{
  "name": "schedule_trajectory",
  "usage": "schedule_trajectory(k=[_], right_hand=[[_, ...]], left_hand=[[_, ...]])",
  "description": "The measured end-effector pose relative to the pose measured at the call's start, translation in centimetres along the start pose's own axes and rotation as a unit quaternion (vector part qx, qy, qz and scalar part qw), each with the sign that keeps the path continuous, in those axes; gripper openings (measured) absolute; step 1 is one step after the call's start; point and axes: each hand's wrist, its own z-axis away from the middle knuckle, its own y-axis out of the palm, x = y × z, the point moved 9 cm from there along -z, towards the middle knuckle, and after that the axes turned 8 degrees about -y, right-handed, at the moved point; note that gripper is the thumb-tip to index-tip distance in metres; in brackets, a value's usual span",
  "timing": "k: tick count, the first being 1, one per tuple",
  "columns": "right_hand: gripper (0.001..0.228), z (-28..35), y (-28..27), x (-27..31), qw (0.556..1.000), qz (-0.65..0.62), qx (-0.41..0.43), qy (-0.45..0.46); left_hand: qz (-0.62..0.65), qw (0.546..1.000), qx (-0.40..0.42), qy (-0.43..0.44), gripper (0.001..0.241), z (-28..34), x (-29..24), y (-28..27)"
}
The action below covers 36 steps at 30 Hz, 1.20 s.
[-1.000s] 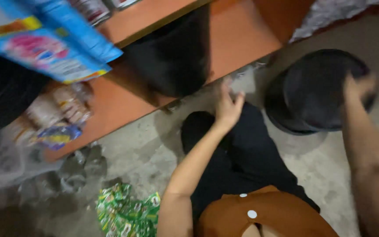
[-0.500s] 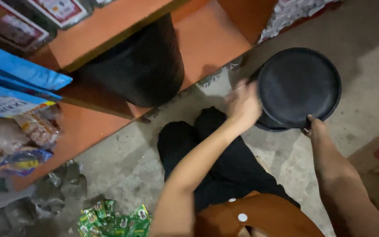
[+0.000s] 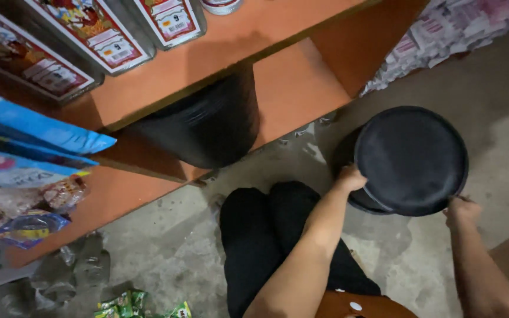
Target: The person organizes and stacks black circular serving trays on a low storage shelf.
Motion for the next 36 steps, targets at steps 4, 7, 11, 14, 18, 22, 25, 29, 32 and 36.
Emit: schedule_trajectory(k=[4,7,11,14,18,22,25,29,32,36], right_hand=[[0.032,3.7,-1.1,2.0,0.998,0.062,0.011,-0.013],[0.029,4.2,-1.1,2.5,0.996,0.090,0.016,-0.005],[0.033,5.7,0.5,2.5,0.991,-0.115,0.057,0.041],[0.038,9.1,0.9,6.8,0.962,-0.231,0.083,-0.120],[0.032,15.1,0.9,13.3,0.849,-0.069,0.079,-0.518],[0.033,19.9,6.5,24.8,0.782,-0.070,0.033,-0.618],[0.035,22.0,12.4,32.6,0.798,-0.108,0.036,-0.592],[0.030,20.7,22.4,37.0,0.808,-0.183,0.101,-0.551],[0.032,14.4,30.5,33.5,0.842,-0.228,0.115,-0.475],[0.059,8.8,37.0,26.6,0.874,-0.228,0.121,-0.411]], left_hand=[[-0.028,1.000,0.002,0.009,0.087,-2.8,0.8,2.0],[0.017,0.998,-0.063,0.007,0.076,0.2,-0.7,-2.7],[0.131,0.981,-0.131,-0.058,0.066,2.3,1.3,-6.7],[0.202,0.961,-0.154,-0.110,0.060,1.8,5.1,-7.0],[0.328,0.925,-0.127,-0.147,0.055,6.9,5.1,-10.9],[0.470,0.872,-0.071,-0.113,0.062,7.5,3.6,-12.9],[0.581,0.805,-0.040,-0.111,0.067,5.7,3.8,-12.5],[0.660,0.745,0.012,-0.092,0.064,2.3,4.5,-11.5],[0.675,0.738,0.014,-0.019,0.065,-1.8,7.0,-12.5],[0.698,0.714,-0.035,0.036,0.054,-2.3,7.9,-17.2]])
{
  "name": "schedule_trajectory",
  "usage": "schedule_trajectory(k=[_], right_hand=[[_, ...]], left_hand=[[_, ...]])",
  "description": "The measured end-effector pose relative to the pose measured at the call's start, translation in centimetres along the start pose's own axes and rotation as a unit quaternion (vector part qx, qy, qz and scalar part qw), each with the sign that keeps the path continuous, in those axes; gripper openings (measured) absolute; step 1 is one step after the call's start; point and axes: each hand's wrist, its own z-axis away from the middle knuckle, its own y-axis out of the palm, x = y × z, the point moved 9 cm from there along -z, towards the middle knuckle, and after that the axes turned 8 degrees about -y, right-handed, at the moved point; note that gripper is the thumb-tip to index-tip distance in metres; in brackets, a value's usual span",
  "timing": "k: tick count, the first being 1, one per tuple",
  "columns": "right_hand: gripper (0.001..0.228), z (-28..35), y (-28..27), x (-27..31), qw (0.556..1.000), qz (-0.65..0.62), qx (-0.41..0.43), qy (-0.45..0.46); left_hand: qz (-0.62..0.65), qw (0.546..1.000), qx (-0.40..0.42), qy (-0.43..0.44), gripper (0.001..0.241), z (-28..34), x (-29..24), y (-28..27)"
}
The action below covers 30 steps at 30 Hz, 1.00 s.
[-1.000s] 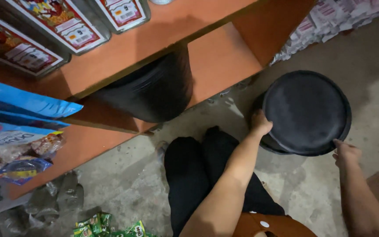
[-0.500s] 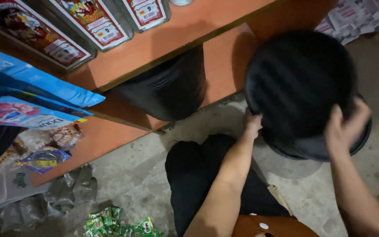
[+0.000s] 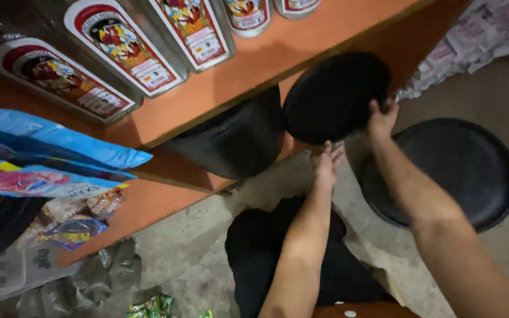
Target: The person organizes and stacks black circular serving trays on a low storage shelf.
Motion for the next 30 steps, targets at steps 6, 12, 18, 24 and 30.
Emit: schedule_trajectory(k=[6,12,18,24,30], right_hand=[[0.050,3.6,1.2,0.0,0.992,-0.054,0.015,0.109],[0.047,0.9,4.0,5.8,0.995,-0.076,0.069,-0.018],[0.050,1.0,5.9,4.6,0.992,-0.102,0.064,-0.047],[0.045,5.8,7.6,29.2,0.937,0.115,0.149,-0.295],[0.042,9.5,10.8,34.3,0.911,0.112,0.226,-0.326]], left_hand=[[0.038,0.999,-0.013,-0.016,0.046,-1.9,0.2,-1.4],[0.049,0.996,0.032,-0.068,0.050,-2.8,-0.7,0.4],[0.052,0.995,0.074,-0.040,0.059,-3.3,-1.5,-0.1],[0.120,0.947,0.298,0.034,0.051,-10.5,3.9,-3.0],[0.131,0.944,0.300,0.041,0.049,-2.2,-2.6,3.3]])
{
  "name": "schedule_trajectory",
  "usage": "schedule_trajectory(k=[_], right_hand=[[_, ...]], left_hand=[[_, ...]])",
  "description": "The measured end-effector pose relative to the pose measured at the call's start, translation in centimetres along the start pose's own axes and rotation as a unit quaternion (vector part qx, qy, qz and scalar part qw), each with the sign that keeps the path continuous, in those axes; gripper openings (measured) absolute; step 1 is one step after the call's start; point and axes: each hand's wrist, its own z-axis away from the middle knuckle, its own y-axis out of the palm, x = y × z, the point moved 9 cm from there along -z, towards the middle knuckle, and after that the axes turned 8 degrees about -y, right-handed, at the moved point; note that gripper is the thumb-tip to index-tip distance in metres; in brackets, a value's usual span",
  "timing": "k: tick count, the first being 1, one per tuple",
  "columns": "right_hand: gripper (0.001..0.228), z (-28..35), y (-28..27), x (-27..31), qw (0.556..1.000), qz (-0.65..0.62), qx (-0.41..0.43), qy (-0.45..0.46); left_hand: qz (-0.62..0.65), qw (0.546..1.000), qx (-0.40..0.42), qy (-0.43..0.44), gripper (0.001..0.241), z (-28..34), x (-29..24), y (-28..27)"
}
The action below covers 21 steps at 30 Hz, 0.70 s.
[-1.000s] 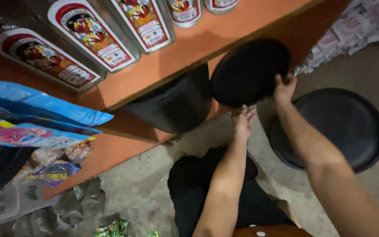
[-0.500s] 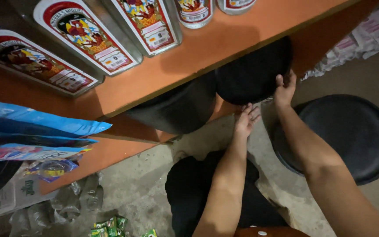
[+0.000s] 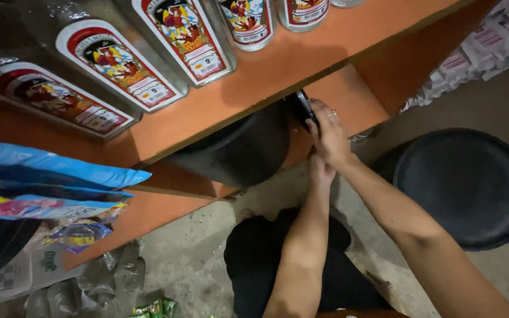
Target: The person organizes and stacks black circular serving trays on a low storage shelf.
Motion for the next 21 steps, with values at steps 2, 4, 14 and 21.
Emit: schedule_trajectory(k=[2,4,14,21], right_hand=[[0.042,0.0,0.3,0.2,1.000,0.003,-0.006,0.002],[0.042,0.3,0.3,0.2,1.000,0.010,-0.012,0.010],[0.043,0.1,0.0,0.5,1.000,0.004,-0.009,0.002],[0.062,1.5,1.2,1.0,0.999,-0.003,0.032,0.014]], left_hand=[[0.007,1.000,-0.004,0.006,0.048,0.9,-1.3,2.7],[0.015,1.000,-0.009,0.005,0.048,1.6,-1.4,4.4],[0.066,0.997,-0.038,0.029,0.047,2.8,-2.6,7.0],[0.091,0.992,-0.057,0.059,0.049,2.5,-4.1,4.3]])
